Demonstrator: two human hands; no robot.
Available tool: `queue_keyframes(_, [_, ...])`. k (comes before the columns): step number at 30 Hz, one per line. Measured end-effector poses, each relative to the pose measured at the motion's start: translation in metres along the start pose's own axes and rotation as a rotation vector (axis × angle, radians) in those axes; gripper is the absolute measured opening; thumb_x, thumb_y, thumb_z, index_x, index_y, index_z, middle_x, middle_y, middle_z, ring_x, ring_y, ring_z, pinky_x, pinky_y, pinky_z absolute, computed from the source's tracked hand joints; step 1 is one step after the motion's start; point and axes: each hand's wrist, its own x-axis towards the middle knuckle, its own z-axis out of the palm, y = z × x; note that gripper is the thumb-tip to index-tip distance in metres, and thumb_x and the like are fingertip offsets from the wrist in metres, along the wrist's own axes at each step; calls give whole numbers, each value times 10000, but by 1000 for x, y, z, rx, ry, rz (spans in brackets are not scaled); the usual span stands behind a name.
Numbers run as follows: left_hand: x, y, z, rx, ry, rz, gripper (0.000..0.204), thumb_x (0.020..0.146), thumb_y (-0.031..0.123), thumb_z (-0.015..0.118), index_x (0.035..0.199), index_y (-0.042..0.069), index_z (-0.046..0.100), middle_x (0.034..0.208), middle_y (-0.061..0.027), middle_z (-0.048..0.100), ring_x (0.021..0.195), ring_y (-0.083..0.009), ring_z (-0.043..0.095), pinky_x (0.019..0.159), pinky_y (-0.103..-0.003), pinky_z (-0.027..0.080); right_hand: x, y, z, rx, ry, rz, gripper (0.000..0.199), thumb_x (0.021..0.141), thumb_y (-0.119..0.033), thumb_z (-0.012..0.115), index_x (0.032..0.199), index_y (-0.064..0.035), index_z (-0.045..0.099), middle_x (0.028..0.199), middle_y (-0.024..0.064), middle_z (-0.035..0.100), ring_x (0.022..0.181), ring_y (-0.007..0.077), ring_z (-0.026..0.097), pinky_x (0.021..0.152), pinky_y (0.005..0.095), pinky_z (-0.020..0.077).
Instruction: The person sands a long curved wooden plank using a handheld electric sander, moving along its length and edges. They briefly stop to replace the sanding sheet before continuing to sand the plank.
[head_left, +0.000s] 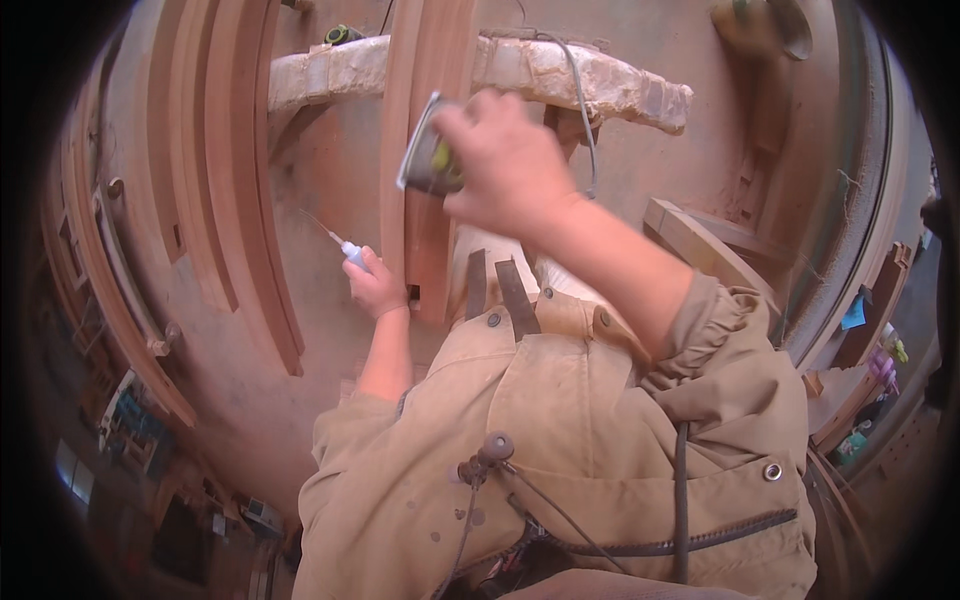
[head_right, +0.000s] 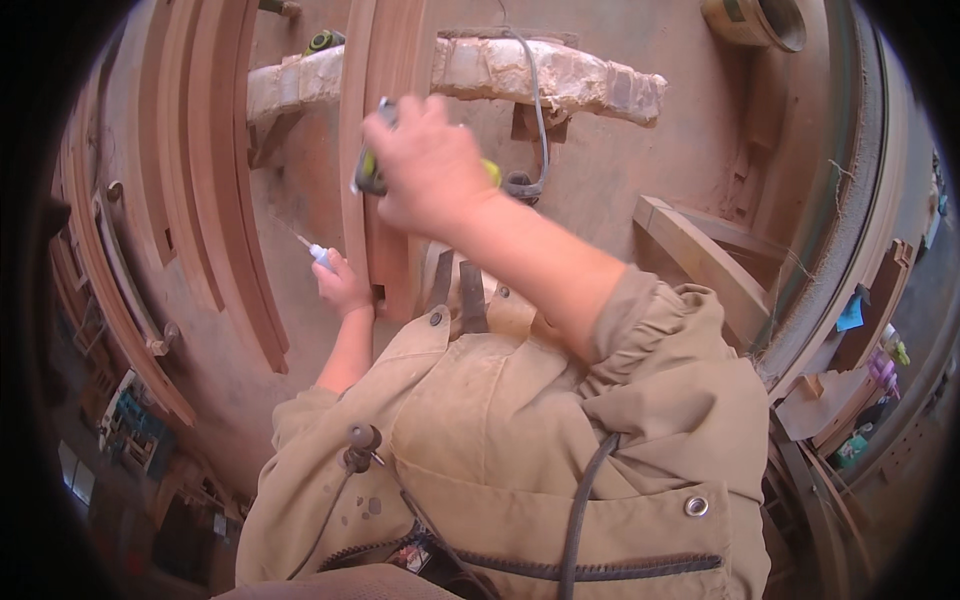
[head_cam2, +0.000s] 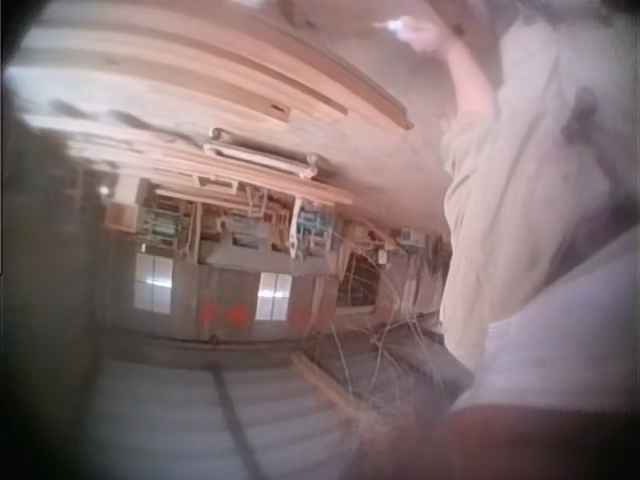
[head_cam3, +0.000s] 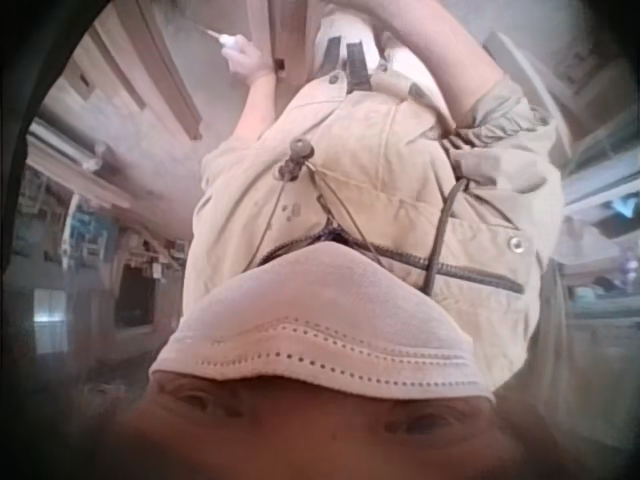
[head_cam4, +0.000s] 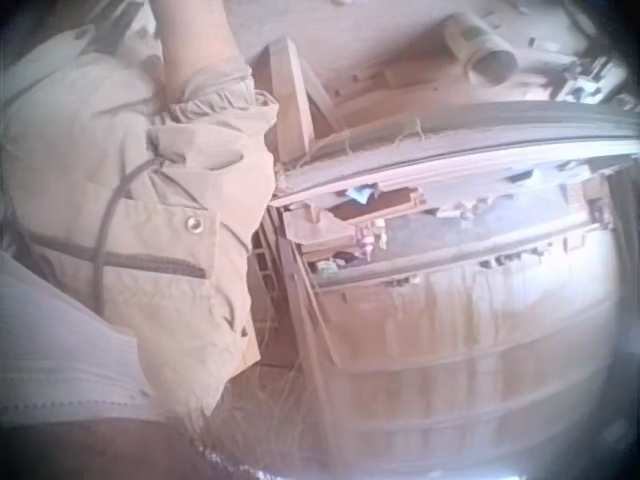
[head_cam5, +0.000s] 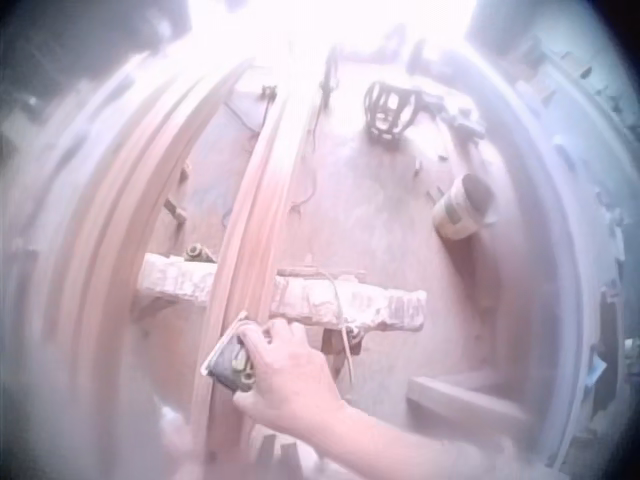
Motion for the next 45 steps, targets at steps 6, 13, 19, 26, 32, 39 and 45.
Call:
queue_keyframes(6, [1, -10, 3, -35, 21, 27, 404, 943, 413, 434, 956, 13, 491, 793, -168, 635, 767, -376, 614, 675, -476, 462, -11, 26, -5, 560, 152, 284, 537, 548, -242, 709, 1021, -70, 520, 958, 145, 542, 911, 316, 542, 814, 394, 461])
queue_keyframes(13, [-2, -4, 3, -20, 35, 64, 402, 935, 403, 439, 953, 5, 491, 772, -177, 620, 757, -371, 607, 676, -459, 455, -70, 24, 69, 1334, 34, 677, 535, 592, -187, 727, 1058, -89, 483, 949, 63, 500, 890, 162, 502, 817, 295, 438])
queue_keyframes(19, [5, -33, 19, -244, 63, 73, 422, 910, 422, 481, 956, 3, 501, 877, -222, 618, 851, -416, 592, 720, -496, 442, -74, 11, 77, 1436, -17, 741, 538, 618, -137, 714, 1090, -111, 456, 922, 38, 506, 830, 133, 514, 747, 265, 458])
queue_keyframes(26, [1, -15, 6, -101, 10, 13, 355, 939, 354, 464, 936, 0, 496, 793, -194, 619, 770, -382, 605, 668, -468, 450, 4, 57, 57, 1611, 149, 648, 529, 640, -115, 694, 1106, -95, 445, 919, 74, 511, 811, 159, 537, 701, 295, 487])
queue_keyframes(32, [2, -12, 5, -71, 5, 15, 354, 940, 348, 462, 938, -5, 493, 750, -191, 621, 740, -387, 611, 656, -475, 458, 58, 85, 19, 1638, 126, 671, 554, 649, -109, 692, 1139, -90, 435, 966, 108, 500, 814, 195, 554, 641, 340, 509])
queue_keyframes(39, [1, -17, 2, -78, -41, -34, 366, 944, 359, 457, 945, -6, 487, 770, -192, 613, 758, -386, 603, 661, -474, 452, 23, 76, 44, 1561, 76, 647, 523, 638, -90, 688, 1103, -113, 449, 944, 48, 500, 848, 148, 516, 755, 288, 466])
queue_keyframes(45, [0, 2, -9, 9, -126, -173, 346, 952, 348, 440, 964, 5, 479, 790, -171, 622, 759, -370, 606, 677, -457, 458, 83, 101, 8, 1605, 75, 715, 513, 666, -75, 625, 1140, -120, 433, 951, 70, 518, 872, 166, 534, 761, 306, 482])
